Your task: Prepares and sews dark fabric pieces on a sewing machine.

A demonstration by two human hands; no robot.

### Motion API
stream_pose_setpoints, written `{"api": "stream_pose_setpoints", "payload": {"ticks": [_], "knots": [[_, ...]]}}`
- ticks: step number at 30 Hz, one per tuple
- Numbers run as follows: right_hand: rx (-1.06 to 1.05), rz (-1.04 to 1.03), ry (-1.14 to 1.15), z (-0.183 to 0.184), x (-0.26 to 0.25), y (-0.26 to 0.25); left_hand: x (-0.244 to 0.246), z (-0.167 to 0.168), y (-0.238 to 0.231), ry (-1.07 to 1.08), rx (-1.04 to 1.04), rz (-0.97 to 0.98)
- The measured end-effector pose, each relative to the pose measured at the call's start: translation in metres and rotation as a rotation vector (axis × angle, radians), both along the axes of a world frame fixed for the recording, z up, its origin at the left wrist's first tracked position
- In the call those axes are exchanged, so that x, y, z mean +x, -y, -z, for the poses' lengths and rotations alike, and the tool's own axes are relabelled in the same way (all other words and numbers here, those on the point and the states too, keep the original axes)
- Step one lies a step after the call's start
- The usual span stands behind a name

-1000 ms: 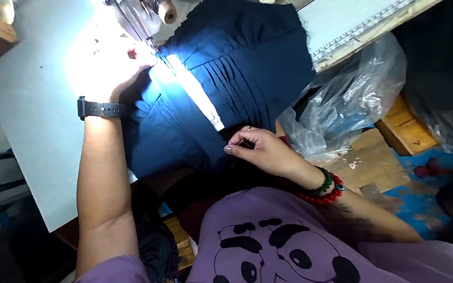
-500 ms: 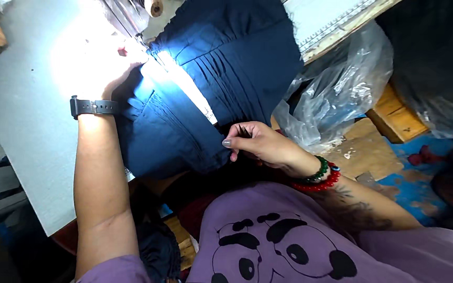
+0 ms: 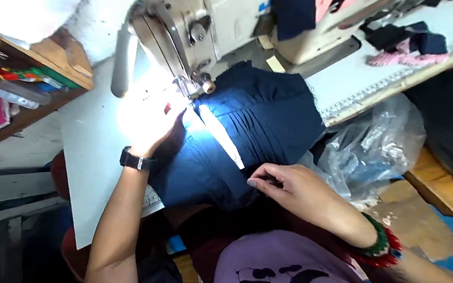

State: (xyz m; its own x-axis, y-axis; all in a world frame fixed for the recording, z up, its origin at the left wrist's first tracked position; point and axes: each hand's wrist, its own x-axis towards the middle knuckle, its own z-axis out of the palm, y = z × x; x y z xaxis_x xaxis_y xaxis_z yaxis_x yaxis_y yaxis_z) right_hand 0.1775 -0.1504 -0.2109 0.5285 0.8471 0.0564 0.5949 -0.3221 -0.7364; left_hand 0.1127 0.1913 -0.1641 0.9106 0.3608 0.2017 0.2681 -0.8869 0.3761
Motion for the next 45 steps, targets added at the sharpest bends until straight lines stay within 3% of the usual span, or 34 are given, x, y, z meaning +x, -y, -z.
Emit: {"api": "stream_pose_setpoints", "payload": {"ticks": [5,8,12,19,23,27,31,36,45], "knots": [[0.254,0.023,0.036,-0.017,0.029,-0.084,-0.027,-0.006,0.023,0.13,-0.215,0.002],[0.3,0.025,0.047,-0.018,0.037,-0.131,-0.036,-0.007,0.031,0.217,-0.276,0.038],[0.312,-0.007,0.012,-0.016,0.038,-0.159,-0.036,-0.003,0.027,0.346,-0.34,0.155],[0.343,-0.013,-0.099,-0.016,0.037,-0.159,-0.031,-0.006,0.025,0.294,-0.36,0.15],[0.356,-0.007,-0.169,-0.018,0.031,-0.155,-0.028,-0.01,0.027,0.171,-0.382,0.03],[0.268,-0.009,-0.123,-0.013,0.025,-0.148,-0.019,-0.007,0.024,0.071,-0.224,-0.009],[0.096,-0.021,0.015,-0.011,0.029,-0.151,0.01,0.019,0.007,0.071,-0.074,0.029],[-0.01,-0.156,-0.024,-0.012,0.016,-0.13,-0.006,0.018,0.016,-0.117,-0.169,0.049],[-0.006,-0.131,0.015,-0.01,0.009,-0.123,-0.007,0.019,0.016,-0.088,-0.282,-0.052]]}}
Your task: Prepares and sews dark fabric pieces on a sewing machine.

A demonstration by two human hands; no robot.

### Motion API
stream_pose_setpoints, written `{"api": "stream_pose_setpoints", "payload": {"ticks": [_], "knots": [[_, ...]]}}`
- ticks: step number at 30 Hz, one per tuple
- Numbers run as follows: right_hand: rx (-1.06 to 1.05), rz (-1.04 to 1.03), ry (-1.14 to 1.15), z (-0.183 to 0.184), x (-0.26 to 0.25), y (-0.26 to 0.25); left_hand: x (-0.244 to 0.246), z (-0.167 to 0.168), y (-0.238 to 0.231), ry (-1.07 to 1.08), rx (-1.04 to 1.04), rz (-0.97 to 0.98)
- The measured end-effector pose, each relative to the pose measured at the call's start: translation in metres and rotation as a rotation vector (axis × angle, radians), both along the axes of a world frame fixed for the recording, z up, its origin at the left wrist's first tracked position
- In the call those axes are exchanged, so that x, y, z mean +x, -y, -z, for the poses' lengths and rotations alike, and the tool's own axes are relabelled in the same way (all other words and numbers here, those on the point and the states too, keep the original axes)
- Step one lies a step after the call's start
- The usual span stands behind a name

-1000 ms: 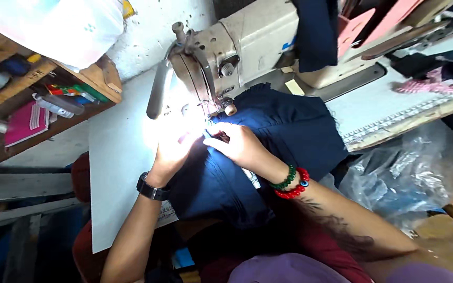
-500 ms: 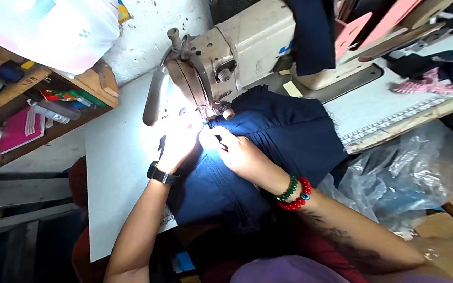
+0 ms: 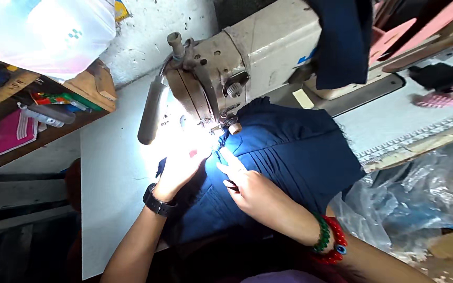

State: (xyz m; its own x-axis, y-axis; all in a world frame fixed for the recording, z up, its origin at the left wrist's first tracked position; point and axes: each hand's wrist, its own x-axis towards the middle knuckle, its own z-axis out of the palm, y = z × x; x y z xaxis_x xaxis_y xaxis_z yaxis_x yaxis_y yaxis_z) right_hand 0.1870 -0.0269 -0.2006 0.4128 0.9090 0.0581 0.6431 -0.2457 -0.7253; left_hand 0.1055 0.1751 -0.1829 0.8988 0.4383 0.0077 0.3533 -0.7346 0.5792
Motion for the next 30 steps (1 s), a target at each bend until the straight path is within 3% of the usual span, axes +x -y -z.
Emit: {"api": "stream_pose_setpoints", "payload": {"ticks": [8,16,20,24,26,30], "knots": [[0.027,0.011,-0.01,0.001,0.003,-0.003,0.012,0.003,0.002,-0.087,0.113,-0.016],[-0.024,-0.014,-0.009,0.0,0.006,-0.006,0.013,0.008,-0.001,-0.029,0.146,0.004],[-0.007,0.019,0.271,-0.002,0.008,-0.007,0.011,0.013,0.003,0.013,0.208,0.002],[-0.003,0.043,0.505,0.0,0.028,-0.02,0.001,0.016,0.024,0.106,0.462,0.013],[-0.052,-0.012,0.543,0.006,0.041,-0.023,-0.004,0.019,0.035,0.137,0.56,0.072],[-0.009,-0.058,0.514,0.013,0.061,-0.025,-0.012,0.029,0.034,0.132,0.522,0.16]]}}
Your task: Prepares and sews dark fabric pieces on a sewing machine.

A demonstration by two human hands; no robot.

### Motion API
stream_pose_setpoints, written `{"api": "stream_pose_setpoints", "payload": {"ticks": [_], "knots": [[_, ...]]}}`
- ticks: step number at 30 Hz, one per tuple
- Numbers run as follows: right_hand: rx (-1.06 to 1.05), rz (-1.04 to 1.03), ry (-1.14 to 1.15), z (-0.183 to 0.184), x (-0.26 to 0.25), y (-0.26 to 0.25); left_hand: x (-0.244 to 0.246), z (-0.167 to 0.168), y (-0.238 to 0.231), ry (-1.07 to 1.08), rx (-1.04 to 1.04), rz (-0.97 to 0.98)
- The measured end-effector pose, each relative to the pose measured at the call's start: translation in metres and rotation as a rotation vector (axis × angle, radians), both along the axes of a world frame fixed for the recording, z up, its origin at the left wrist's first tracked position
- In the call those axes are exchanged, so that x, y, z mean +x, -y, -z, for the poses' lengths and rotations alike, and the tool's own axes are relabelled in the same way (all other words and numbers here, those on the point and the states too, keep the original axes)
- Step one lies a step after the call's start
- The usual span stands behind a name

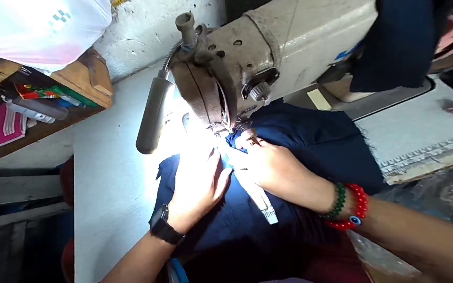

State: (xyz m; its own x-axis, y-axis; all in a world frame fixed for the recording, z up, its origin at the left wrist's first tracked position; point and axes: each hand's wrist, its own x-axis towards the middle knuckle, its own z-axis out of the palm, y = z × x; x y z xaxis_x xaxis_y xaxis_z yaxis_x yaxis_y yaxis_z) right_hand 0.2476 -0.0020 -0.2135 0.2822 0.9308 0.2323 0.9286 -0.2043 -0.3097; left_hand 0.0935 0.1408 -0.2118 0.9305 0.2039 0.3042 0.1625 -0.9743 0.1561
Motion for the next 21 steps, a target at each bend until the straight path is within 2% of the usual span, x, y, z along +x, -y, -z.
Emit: {"api": "stream_pose_setpoints", "payload": {"ticks": [4,7,13,21], "knots": [[0.018,0.023,-0.063,0.005,0.018,-0.007,0.006,0.002,-0.008,-0.026,0.009,0.009],[0.073,-0.005,-0.007,0.008,0.027,-0.014,0.011,0.003,-0.013,-0.02,0.037,-0.005],[0.027,0.055,-0.077,-0.003,0.035,-0.025,0.017,0.001,-0.018,-0.027,0.035,-0.042],[0.039,0.002,-0.011,-0.007,0.037,-0.025,0.019,0.004,-0.019,-0.013,0.013,-0.049]]}}
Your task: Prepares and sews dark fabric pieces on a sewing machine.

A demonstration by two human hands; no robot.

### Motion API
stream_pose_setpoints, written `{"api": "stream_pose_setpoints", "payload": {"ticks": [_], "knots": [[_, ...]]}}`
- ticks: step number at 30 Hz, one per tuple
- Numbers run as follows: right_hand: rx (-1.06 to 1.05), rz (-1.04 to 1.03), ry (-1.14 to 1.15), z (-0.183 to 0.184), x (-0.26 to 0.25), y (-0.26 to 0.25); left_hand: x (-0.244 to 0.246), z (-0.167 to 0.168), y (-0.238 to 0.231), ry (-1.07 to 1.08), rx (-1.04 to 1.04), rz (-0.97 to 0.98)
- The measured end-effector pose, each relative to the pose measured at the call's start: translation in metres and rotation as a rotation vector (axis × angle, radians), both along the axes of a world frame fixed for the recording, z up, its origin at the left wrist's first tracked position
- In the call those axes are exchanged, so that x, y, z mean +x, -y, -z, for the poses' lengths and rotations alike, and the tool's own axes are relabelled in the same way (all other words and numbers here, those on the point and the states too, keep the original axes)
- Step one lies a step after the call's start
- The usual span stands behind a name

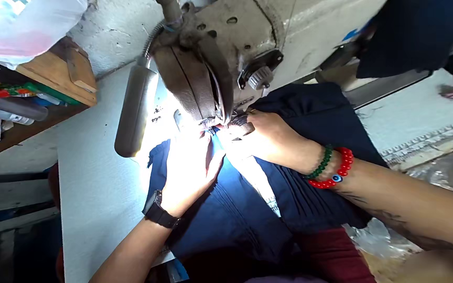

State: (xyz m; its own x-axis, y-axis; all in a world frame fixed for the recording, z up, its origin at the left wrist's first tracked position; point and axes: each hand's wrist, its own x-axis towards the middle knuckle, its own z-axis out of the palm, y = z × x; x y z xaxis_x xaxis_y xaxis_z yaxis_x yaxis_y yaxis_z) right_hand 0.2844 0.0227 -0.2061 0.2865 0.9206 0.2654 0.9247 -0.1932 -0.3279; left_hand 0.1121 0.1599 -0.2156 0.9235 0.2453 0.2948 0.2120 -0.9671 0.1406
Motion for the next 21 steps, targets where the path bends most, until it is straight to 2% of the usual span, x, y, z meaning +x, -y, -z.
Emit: {"api": "stream_pose_setpoints", "payload": {"ticks": [3,5,7,10,13,21], "knots": [[0.136,-0.029,0.029,-0.005,0.0,0.03,0.0,0.001,-0.001,0.022,-0.033,0.016],[0.326,0.066,0.048,-0.009,0.01,0.076,0.0,0.002,-0.002,0.013,-0.053,0.021],[0.449,0.297,0.092,0.002,0.044,0.136,0.001,0.002,-0.004,0.016,-0.07,0.027],[0.307,0.653,-0.019,0.032,0.104,0.203,0.0,0.002,-0.005,0.005,-0.076,0.033],[0.329,0.68,-0.026,0.047,0.124,0.206,0.001,0.0,-0.005,-0.008,-0.083,0.03],[0.317,0.718,-0.013,0.048,0.11,0.194,0.001,0.0,-0.008,-0.009,-0.076,0.029]]}}
